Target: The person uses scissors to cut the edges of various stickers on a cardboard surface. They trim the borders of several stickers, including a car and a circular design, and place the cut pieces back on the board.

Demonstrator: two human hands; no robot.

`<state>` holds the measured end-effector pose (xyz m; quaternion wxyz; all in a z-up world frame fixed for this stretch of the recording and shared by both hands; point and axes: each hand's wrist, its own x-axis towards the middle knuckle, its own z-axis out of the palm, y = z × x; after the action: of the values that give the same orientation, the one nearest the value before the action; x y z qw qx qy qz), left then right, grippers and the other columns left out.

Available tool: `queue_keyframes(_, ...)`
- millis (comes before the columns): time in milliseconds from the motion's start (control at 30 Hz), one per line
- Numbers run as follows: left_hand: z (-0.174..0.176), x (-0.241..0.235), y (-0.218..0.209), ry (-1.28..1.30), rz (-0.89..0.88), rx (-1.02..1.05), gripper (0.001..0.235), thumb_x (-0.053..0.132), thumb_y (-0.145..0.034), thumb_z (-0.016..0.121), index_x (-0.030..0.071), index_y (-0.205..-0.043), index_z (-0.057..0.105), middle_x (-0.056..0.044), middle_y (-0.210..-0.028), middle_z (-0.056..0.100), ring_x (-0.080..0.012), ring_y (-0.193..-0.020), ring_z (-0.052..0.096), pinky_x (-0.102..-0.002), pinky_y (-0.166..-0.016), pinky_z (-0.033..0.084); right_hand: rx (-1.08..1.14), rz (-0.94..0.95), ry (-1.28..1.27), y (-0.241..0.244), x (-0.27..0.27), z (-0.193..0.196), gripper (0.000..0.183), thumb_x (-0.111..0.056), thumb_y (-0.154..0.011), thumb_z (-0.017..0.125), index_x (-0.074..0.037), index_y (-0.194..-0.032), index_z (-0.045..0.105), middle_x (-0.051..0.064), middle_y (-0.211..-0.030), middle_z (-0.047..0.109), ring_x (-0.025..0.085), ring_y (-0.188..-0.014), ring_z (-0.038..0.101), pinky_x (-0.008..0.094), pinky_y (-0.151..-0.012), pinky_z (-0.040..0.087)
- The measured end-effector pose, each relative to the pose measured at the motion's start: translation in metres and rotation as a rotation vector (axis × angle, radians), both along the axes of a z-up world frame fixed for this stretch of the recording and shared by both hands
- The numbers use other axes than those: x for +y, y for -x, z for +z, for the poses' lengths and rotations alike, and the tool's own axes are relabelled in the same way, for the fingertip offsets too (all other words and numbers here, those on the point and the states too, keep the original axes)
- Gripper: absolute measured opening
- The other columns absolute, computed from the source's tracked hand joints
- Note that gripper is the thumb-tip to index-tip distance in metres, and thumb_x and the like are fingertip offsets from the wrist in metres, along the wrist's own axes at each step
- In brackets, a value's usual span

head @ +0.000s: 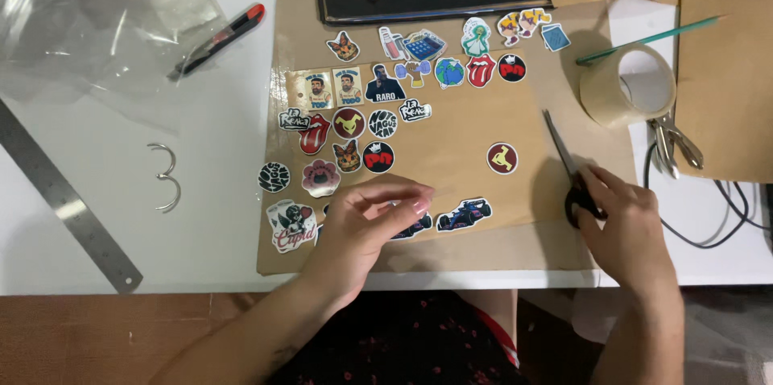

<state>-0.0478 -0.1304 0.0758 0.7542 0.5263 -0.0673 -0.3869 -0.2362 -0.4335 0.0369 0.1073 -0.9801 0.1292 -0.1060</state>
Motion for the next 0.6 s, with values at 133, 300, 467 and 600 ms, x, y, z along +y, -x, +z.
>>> queue_keyframes(133, 0.001, -0.006, 0.001, 0.012, -0.005, 0.019, 0.016, 0.017, -0.082, 0.076, 0.006, -0.094, 0.079, -0.007, -0.097, 0.079, -0.0171, -0.096, 0.071, -0.032, -0.089, 0.057, 0.142, -0.355, 0.003, 0.000, 0.011, 0.006, 0.056, -0.017, -0.079, 0.078, -0.010, -0.134, 0.069, 0.007, -0.108, 0.071, 0.030, -0.083, 0.062, 0.043, -0.071, 0.048)
queue_keyframes(300, 0.005, -0.012, 0.005, 0.147, 0.007, -0.112, 0.014, 0.011, -0.085, 0.076, 0.001, -0.095, 0.077, -0.011, -0.091, 0.077, -0.0173, -0.088, 0.072, -0.028, -0.082, 0.058, -0.033, -0.388, 0.147, -0.004, 0.022, 0.012, 0.039, -0.019, -0.081, 0.071, -0.010, -0.119, 0.076, 0.006, -0.111, 0.073, 0.023, -0.079, 0.068, 0.041, -0.066, 0.049)
queue_keyframes(467, 0.016, -0.009, 0.006, 0.229, 0.018, -0.299, 0.015, 0.006, -0.088, 0.073, 0.000, -0.102, 0.073, -0.011, -0.097, 0.075, -0.0158, -0.089, 0.070, -0.026, -0.082, 0.059, -0.237, -0.247, -0.546, -0.004, 0.053, 0.031, 0.047, -0.001, -0.074, 0.079, -0.003, -0.119, 0.064, 0.013, -0.120, 0.065, 0.022, -0.090, 0.067, 0.027, -0.075, 0.055)
queue_keyframes(600, 0.033, -0.007, 0.008, 0.157, 0.010, -0.329, 0.021, 0.011, -0.087, 0.073, 0.000, -0.105, 0.073, -0.016, -0.102, 0.078, -0.0169, -0.091, 0.076, -0.026, -0.079, 0.064, -0.384, 0.178, -0.631, -0.010, 0.109, 0.027, 0.050, -0.050, -0.064, 0.080, -0.008, -0.086, 0.066, 0.003, -0.085, 0.069, 0.019, -0.088, 0.064, 0.031, -0.076, 0.054)
